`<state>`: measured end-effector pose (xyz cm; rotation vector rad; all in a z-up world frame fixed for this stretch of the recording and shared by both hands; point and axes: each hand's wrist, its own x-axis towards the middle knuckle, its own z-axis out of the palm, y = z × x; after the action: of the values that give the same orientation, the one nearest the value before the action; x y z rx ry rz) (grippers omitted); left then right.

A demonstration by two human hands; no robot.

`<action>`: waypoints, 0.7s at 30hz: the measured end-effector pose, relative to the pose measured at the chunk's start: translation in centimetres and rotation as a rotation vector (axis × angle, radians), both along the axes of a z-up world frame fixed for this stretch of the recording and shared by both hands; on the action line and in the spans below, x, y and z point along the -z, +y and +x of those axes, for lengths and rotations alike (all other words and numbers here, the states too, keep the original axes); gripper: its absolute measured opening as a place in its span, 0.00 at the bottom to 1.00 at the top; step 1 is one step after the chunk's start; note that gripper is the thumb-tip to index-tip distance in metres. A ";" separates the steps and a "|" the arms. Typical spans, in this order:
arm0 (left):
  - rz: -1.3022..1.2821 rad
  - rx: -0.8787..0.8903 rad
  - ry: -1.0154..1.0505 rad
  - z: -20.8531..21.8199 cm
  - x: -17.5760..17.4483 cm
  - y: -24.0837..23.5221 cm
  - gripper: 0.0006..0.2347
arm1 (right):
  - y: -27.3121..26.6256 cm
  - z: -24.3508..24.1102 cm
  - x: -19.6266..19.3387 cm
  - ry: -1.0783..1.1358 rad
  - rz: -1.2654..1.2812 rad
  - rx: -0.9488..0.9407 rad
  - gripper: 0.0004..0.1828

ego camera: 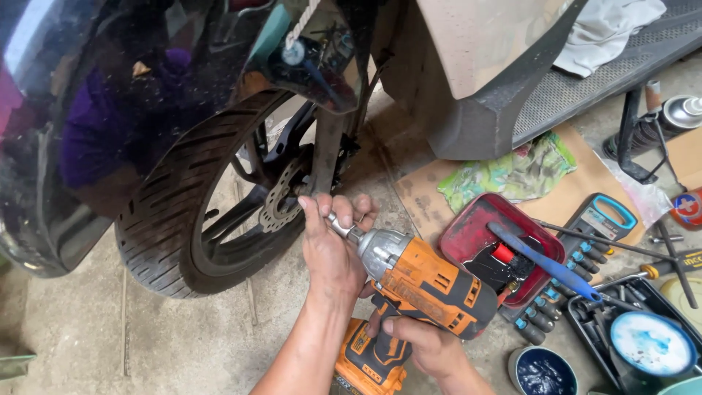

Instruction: The person uses a cordless impact wrench to tighten a bolt on the front wheel axle of a motorcycle. They then wipe the area with a red cloth and use a manual T-handle wrench to further tighten the axle nut.

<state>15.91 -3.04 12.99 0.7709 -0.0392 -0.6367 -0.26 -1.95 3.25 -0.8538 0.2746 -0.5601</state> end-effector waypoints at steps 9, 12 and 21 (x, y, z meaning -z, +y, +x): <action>0.468 0.386 -0.204 1.7 5.2 -0.8 0.23 | -4.0 2.7 9.0 0.003 0.174 0.001 0.26; 0.886 0.532 -0.717 3.9 1.5 1.2 0.24 | -7.5 5.2 5.5 -0.129 0.259 0.000 0.37; 1.739 0.073 -1.621 7.7 -10.2 14.7 0.18 | -9.8 10.1 10.0 -0.254 0.505 -0.054 0.36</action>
<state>23.62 11.67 23.16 2.8093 -1.1091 0.2497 9.89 -11.77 -6.73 -0.2968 0.1489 -0.5118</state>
